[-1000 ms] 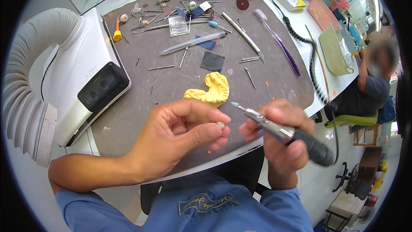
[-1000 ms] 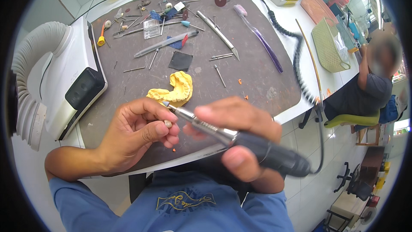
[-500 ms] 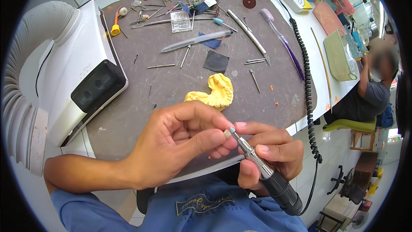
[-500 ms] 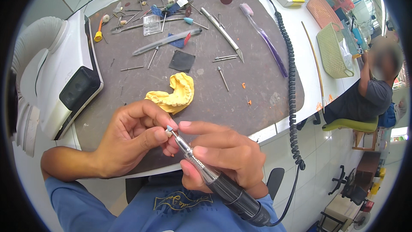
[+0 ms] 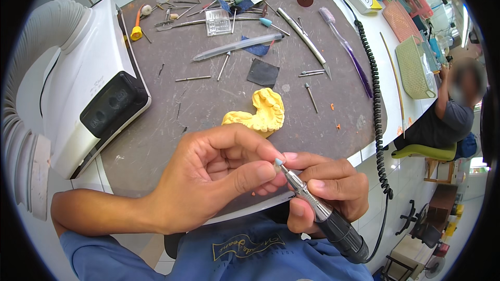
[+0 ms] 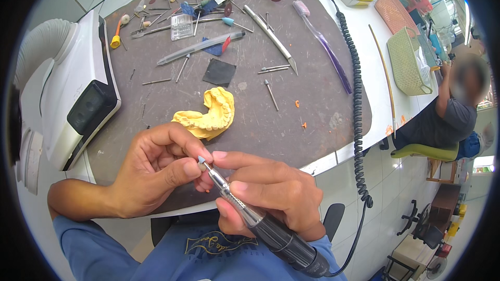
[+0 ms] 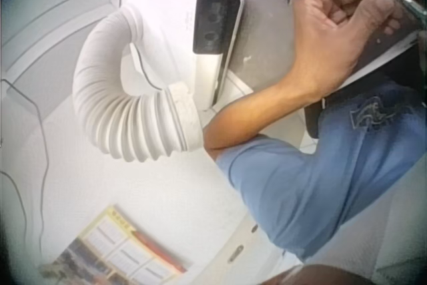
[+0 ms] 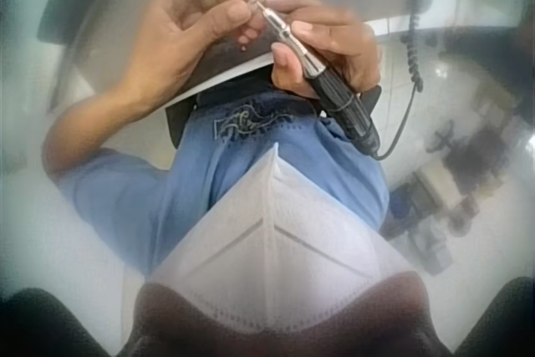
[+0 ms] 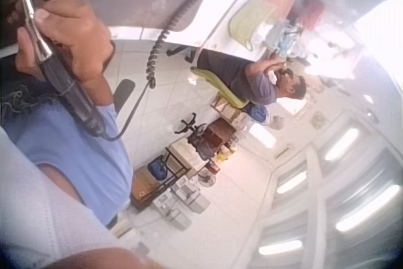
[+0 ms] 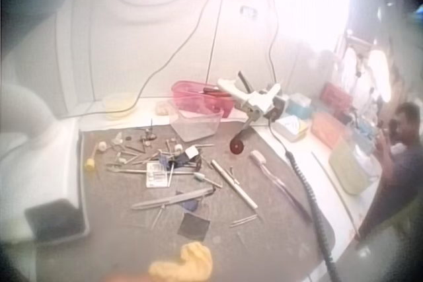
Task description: The person refines a small, tooth-shaped object using a rotary tool and a sanding pad. They repeatedly switch between grinding the object with the rotary tool and smoothing it with the sanding pad, frequently checking the fit against a yellow dental mold.
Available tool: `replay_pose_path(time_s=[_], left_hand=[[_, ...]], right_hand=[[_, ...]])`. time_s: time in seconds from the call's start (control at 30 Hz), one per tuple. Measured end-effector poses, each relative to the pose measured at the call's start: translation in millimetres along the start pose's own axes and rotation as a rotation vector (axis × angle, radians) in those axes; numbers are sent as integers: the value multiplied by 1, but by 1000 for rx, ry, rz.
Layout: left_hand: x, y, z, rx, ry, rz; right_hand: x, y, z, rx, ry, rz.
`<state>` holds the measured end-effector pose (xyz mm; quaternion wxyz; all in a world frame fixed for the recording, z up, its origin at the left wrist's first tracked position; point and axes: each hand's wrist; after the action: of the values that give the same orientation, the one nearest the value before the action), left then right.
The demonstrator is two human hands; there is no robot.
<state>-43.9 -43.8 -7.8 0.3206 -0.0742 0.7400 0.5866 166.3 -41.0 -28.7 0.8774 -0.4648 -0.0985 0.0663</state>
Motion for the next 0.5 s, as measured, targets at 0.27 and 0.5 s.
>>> replay_pose_path(time_s=[0.27, 0.5], left_hand=[[-1, 1, -1, 9, 16, 2], [-1, 0, 0, 8, 15, -9]], right_hand=[[0, 1, -1, -13, 7, 13], [1, -3, 0, -28, 0, 1]])
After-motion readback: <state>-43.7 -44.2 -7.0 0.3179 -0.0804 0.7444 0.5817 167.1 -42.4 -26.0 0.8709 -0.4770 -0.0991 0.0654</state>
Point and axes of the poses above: each hand's wrist, its own z-axis towards the middle knuckle, its own x-axis out of the back of the hand, y = z × x, and after that the axes turned 5 degrees about -x, right-handed
